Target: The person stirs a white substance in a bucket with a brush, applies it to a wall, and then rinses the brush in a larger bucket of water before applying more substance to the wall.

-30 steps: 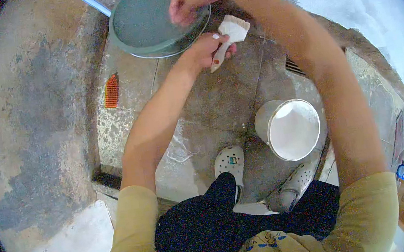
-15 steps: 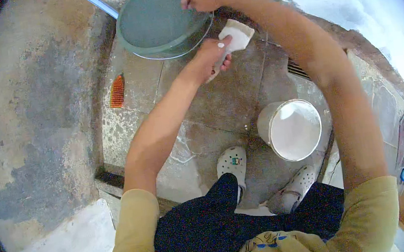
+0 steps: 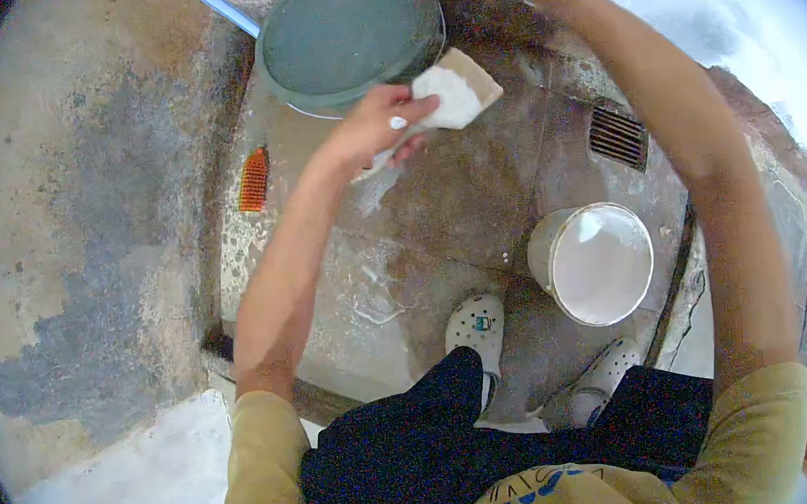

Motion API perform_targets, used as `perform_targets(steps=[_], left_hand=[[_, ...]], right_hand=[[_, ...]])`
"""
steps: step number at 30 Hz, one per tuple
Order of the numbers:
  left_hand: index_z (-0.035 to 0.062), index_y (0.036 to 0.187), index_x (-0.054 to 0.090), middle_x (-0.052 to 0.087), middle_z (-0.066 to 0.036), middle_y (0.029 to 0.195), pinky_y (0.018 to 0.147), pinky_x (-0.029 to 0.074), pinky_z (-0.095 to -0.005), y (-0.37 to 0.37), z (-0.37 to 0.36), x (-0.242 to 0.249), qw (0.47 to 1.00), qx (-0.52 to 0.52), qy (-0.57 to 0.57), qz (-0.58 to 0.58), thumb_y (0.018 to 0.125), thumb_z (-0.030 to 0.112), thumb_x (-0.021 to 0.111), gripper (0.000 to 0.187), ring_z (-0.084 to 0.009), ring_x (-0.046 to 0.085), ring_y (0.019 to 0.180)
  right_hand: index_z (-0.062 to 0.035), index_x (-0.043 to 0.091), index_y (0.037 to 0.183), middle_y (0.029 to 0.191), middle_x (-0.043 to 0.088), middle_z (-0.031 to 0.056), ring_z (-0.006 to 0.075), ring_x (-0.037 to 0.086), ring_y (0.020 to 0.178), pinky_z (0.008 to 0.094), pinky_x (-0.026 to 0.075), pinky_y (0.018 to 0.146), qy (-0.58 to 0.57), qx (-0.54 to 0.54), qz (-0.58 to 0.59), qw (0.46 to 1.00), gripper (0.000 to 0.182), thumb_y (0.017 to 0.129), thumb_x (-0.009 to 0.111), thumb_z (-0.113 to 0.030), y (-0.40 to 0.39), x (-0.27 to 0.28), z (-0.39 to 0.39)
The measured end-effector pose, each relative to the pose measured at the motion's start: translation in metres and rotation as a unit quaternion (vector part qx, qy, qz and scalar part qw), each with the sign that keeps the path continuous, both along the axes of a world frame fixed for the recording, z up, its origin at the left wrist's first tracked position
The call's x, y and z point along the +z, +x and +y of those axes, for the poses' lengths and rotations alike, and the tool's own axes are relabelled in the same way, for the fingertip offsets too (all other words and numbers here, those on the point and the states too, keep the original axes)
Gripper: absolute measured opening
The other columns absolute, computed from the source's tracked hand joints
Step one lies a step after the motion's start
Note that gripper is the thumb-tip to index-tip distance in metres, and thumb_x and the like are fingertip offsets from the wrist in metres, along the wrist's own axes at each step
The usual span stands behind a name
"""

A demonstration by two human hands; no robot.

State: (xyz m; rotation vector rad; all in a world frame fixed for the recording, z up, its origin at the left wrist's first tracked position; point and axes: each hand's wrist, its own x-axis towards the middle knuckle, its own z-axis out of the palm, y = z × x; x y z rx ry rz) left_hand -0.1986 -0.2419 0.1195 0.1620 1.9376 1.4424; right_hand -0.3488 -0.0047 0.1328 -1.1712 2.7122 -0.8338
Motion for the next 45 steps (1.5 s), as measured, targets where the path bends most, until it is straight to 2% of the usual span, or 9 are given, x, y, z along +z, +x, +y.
perform_targets(steps=[3,6,11,15,22,26,32,34,45], left_hand=[[0.0064,0.099,0.057,0.052,-0.001,0.063,0.037,0.036,-0.0242,-0.006,0.014,-0.041,0.997,0.003,0.046,-0.059,0.088,0.034,0.062,0.03,-0.0093,0.049,0.047],[0.0082,0.096,0.057,0.059,-0.002,0.07,0.036,0.039,-0.0262,-0.006,0.024,-0.051,0.984,0.056,0.122,-0.116,0.088,0.032,0.061,0.026,-0.0109,0.055,0.053],[0.0036,0.104,0.054,0.058,-0.005,0.07,0.038,0.039,-0.0254,-0.021,0.027,-0.05,0.973,0.076,0.173,-0.133,0.092,0.027,0.054,0.027,-0.0118,0.052,0.052],[0.0036,0.102,0.053,0.055,-0.004,0.067,0.037,0.037,-0.026,-0.022,0.033,-0.048,0.971,0.113,0.145,-0.15,0.091,0.03,0.056,0.028,-0.0115,0.049,0.048],[0.0069,0.096,0.055,0.051,-0.001,0.064,0.037,0.036,-0.0258,-0.024,0.042,-0.064,0.983,0.078,0.107,-0.129,0.088,0.038,0.06,0.032,-0.0105,0.047,0.046],[0.0078,0.097,0.056,0.053,-0.001,0.065,0.039,0.038,-0.0257,-0.023,0.051,-0.075,0.983,0.068,0.127,-0.11,0.086,0.035,0.064,0.03,-0.0104,0.051,0.049],[0.0086,0.101,0.056,0.058,-0.001,0.069,0.041,0.04,-0.0241,-0.023,0.059,-0.09,0.979,0.065,0.169,-0.09,0.083,0.023,0.07,0.027,-0.0109,0.058,0.058],[0.0081,0.101,0.055,0.057,-0.002,0.069,0.041,0.039,-0.0234,-0.03,0.06,-0.102,0.975,0.038,0.187,-0.11,0.086,0.022,0.066,0.023,-0.0109,0.055,0.055],[0.0059,0.105,0.049,0.053,-0.004,0.069,0.04,0.037,-0.0223,-0.068,0.065,-0.093,0.944,0.067,0.182,-0.267,0.092,0.036,0.057,0.034,-0.01,0.045,0.051]], right_hand=[[0.0001,0.069,0.097,0.092,0.069,0.0174,0.0238,0.064,0.089,0.0364,0.051,0.078,0.064,-0.079,-0.093,0.99,0.024,0.078,0.057,-0.005,-0.001,-0.014,-0.045],[-0.0042,0.068,0.087,0.08,0.067,0.0133,0.0272,0.065,0.074,0.0365,0.051,0.072,0.024,0.037,0.236,0.971,0.019,0.07,0.064,-0.012,-0.039,-0.054,-0.065],[-0.0022,0.068,0.105,0.1,0.068,0.0158,0.0239,0.063,0.096,0.0372,0.05,0.081,0.066,0.106,-0.381,0.916,0.026,0.081,0.061,-0.007,-0.011,-0.002,-0.059],[-0.0021,0.066,0.092,0.073,0.065,0.0142,0.0298,0.065,0.074,0.0407,0.049,0.069,0.121,0.185,-0.113,0.969,0.021,0.072,0.06,-0.006,0.024,0.015,-0.024],[-0.0023,0.056,0.118,0.118,0.058,0.0175,0.0375,0.051,0.116,0.0401,0.041,0.1,0.114,0.018,0.21,0.971,0.04,0.078,0.054,0.0,0.086,-0.023,0.006],[-0.0025,0.055,0.117,0.115,0.06,0.0176,0.0369,0.055,0.11,0.0421,0.044,0.094,-0.028,0.038,0.117,0.992,0.034,0.083,0.054,-0.006,0.016,-0.043,-0.037],[0.0007,0.063,0.099,0.095,0.065,0.0189,0.0275,0.063,0.096,0.038,0.05,0.082,0.277,0.037,0.004,0.96,0.022,0.079,0.06,-0.008,-0.029,-0.031,-0.083],[-0.0053,0.068,0.108,0.112,0.065,0.0116,0.0256,0.063,0.097,0.0385,0.051,0.083,0.062,0.107,-0.358,0.925,0.022,0.09,0.056,-0.008,0.011,0.012,-0.063],[0.0014,0.065,0.099,0.09,0.069,0.0098,0.021,0.065,0.081,0.0345,0.053,0.076,0.156,0.068,-0.015,0.985,0.021,0.081,0.06,-0.009,-0.017,-0.029,-0.076]])
